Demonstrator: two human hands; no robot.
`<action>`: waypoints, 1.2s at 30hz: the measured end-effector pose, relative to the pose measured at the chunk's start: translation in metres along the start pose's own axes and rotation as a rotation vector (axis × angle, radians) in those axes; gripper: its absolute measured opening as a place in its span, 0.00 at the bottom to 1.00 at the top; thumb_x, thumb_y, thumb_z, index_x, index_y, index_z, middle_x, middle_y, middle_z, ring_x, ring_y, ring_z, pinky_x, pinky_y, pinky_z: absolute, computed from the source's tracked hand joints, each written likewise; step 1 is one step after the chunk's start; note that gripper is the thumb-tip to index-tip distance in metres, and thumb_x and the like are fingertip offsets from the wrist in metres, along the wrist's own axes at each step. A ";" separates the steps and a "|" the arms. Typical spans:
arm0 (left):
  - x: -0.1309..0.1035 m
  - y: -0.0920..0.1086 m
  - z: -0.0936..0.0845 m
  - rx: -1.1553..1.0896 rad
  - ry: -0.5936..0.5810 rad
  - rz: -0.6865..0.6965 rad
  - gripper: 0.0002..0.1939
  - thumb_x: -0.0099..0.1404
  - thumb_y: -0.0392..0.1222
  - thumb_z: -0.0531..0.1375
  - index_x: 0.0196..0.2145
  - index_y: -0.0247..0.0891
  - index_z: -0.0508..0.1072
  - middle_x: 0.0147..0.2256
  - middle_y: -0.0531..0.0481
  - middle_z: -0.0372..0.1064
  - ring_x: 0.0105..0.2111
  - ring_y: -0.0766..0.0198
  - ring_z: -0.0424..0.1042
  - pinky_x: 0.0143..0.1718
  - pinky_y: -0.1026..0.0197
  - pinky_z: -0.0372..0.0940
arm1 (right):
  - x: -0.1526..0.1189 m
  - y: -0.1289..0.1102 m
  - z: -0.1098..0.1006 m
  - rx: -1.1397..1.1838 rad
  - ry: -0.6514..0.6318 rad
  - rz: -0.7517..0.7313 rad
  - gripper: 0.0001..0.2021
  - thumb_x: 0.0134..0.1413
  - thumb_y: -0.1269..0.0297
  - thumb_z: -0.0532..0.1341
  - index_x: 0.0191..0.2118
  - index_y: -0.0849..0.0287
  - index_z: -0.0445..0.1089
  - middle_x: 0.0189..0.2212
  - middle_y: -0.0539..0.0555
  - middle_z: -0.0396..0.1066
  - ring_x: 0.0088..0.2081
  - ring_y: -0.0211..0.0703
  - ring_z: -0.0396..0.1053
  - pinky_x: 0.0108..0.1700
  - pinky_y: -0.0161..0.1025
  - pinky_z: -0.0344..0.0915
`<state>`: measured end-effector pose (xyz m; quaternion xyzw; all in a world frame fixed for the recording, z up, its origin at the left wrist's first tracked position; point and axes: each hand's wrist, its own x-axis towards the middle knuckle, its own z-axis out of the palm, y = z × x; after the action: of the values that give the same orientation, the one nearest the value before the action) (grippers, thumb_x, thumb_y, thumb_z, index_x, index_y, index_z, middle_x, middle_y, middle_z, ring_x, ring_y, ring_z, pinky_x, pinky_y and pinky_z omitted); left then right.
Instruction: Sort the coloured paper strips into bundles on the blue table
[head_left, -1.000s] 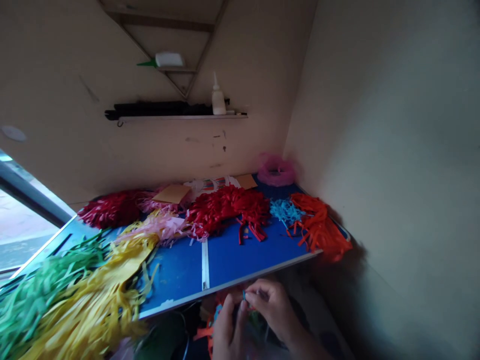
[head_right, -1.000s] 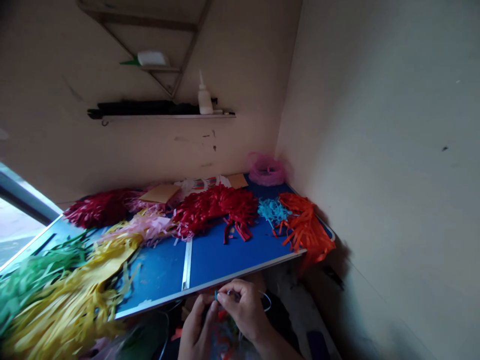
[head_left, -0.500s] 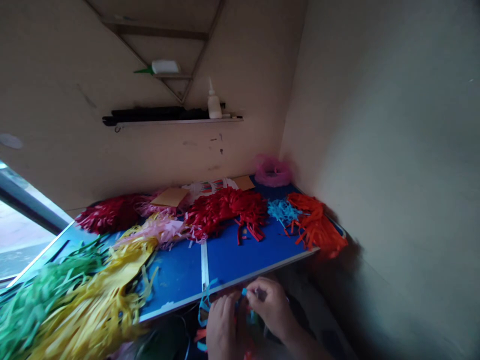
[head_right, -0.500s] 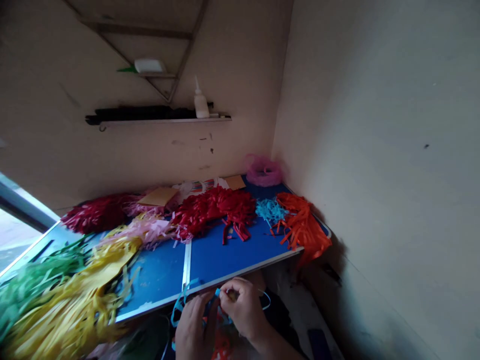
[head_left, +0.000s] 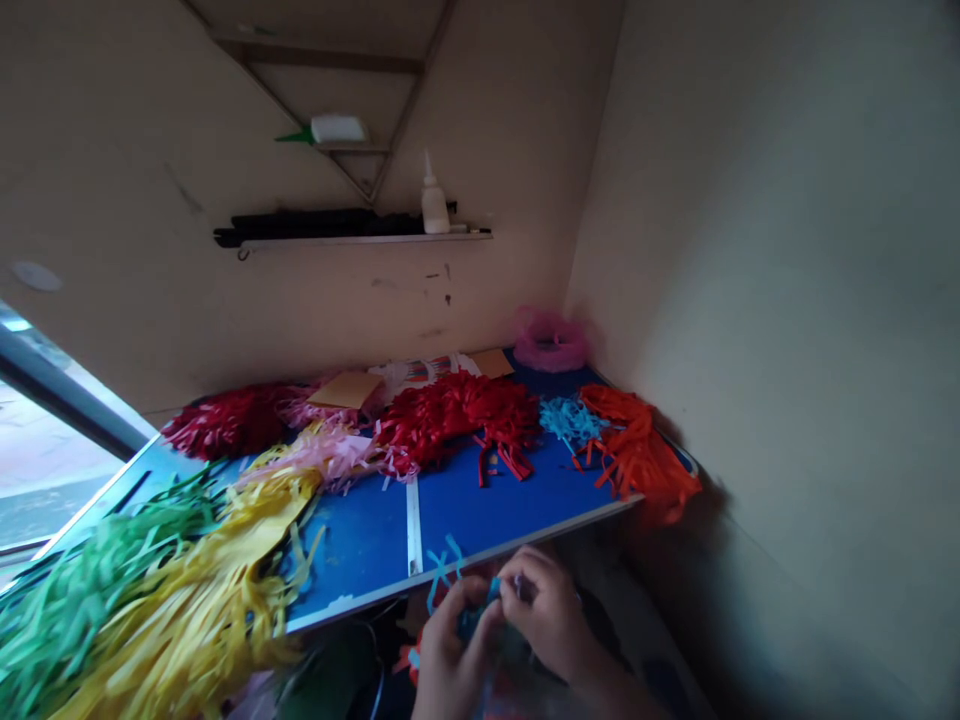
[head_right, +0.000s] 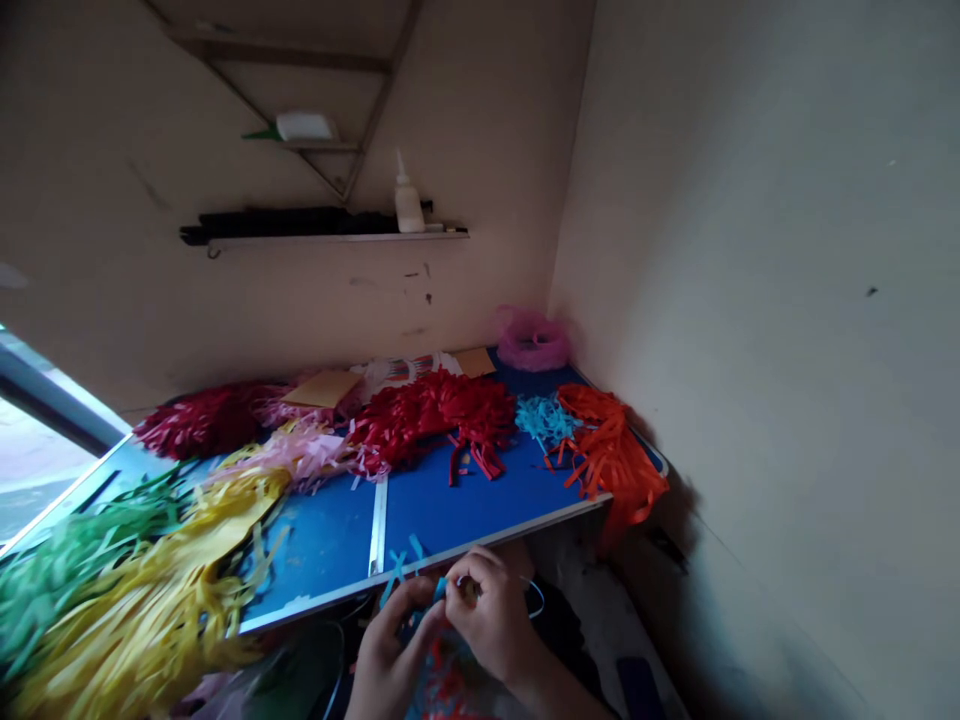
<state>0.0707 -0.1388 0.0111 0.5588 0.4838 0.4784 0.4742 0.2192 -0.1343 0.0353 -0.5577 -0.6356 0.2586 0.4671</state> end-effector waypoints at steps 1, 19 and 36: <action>0.002 0.002 -0.001 -0.055 -0.062 -0.076 0.16 0.54 0.54 0.67 0.32 0.38 0.77 0.32 0.46 0.75 0.35 0.57 0.72 0.39 0.61 0.67 | 0.000 -0.001 -0.002 -0.009 -0.024 -0.016 0.08 0.48 0.73 0.56 0.24 0.58 0.70 0.24 0.50 0.69 0.29 0.39 0.67 0.34 0.34 0.62; 0.005 0.003 0.005 -0.428 -0.009 -0.430 0.20 0.44 0.54 0.73 0.28 0.37 0.78 0.25 0.52 0.74 0.25 0.64 0.71 0.28 0.65 0.64 | 0.005 0.011 0.000 0.294 -0.200 0.211 0.06 0.49 0.66 0.60 0.29 0.59 0.75 0.24 0.50 0.73 0.29 0.42 0.70 0.33 0.35 0.66; 0.008 0.001 -0.007 -0.467 -0.143 -0.406 0.18 0.51 0.52 0.71 0.37 0.40 0.80 0.32 0.49 0.77 0.34 0.60 0.75 0.40 0.61 0.67 | 0.003 0.019 0.003 0.316 -0.172 0.233 0.17 0.56 0.57 0.59 0.48 0.61 0.72 0.25 0.48 0.65 0.28 0.40 0.64 0.33 0.36 0.63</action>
<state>0.0643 -0.1301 0.0132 0.3590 0.4279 0.4314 0.7085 0.2258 -0.1264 0.0184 -0.5231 -0.5558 0.4542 0.4595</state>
